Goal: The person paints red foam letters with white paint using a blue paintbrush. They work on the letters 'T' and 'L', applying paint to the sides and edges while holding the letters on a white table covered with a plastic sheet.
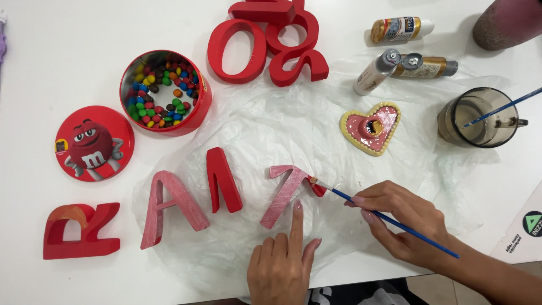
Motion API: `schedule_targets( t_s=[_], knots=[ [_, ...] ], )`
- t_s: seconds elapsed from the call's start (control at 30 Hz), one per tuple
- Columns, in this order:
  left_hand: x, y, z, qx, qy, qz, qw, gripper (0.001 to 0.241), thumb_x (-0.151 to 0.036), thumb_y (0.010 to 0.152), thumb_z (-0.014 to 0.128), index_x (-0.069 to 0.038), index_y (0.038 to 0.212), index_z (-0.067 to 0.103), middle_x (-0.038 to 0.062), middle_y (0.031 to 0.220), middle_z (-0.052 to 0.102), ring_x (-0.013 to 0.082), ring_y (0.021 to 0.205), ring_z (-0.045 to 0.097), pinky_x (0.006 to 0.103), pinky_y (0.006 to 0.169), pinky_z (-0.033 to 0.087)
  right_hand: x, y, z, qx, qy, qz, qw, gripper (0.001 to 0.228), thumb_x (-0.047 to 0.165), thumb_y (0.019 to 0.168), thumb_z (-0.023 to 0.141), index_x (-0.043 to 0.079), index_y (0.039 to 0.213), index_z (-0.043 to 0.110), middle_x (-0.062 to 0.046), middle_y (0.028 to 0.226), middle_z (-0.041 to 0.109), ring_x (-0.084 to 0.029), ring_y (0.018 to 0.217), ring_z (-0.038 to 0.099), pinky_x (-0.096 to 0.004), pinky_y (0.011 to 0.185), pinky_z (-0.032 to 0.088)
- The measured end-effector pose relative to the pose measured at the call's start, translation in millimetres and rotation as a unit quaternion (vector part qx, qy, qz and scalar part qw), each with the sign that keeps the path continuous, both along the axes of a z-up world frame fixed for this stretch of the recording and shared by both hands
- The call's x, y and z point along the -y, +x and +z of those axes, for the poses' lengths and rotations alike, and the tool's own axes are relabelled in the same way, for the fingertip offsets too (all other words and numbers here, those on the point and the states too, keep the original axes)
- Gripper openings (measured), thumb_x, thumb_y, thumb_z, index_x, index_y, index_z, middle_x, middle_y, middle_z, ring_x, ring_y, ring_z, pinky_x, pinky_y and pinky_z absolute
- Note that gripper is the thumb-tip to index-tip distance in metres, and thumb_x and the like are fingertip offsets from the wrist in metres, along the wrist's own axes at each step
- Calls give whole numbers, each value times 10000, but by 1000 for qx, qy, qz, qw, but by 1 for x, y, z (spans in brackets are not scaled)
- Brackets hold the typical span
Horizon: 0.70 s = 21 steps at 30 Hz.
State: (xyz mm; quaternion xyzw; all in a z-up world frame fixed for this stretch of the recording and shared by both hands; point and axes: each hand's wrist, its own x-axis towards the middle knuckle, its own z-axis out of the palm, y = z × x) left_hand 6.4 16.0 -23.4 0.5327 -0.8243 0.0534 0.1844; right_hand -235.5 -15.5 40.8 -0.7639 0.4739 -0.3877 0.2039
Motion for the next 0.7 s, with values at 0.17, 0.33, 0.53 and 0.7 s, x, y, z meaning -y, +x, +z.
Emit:
schedule_targets(
  t_s=[0.17,0.33,0.53,0.7],
  knots=[
    [1,1,-6,27,10,19,999,708,-681,1018,711,-226,1552,627,-34,675,493,144,572,481,320,568,477,0,1,-6,-16,-32,24,999,173,-13,1001,625,-41,1167,667,-137,1039,802,-285,912,800,-289,737,641],
    [1,1,-8,44,13,35,998,725,-714,1018,680,-242,1565,617,-48,679,478,132,565,479,313,558,471,-3,0,-7,-41,-49,61,996,196,-4,989,646,-64,1176,657,-201,1066,768,-339,897,774,-355,793,656],
    [3,1,-6,45,13,44,998,724,-712,1034,645,-242,1583,595,-54,675,476,130,560,474,317,556,469,-5,2,-11,-106,-120,102,982,230,-22,983,673,-128,1184,636,-249,1083,735,-367,890,759,-418,813,697],
    [3,0,-4,46,13,46,998,734,-711,1034,642,-220,1578,597,-54,659,460,126,549,459,313,546,454,-11,-1,-9,-120,-136,110,977,206,-24,977,672,-131,1151,651,-244,1056,730,-381,853,739,-409,796,688]
  ],
)
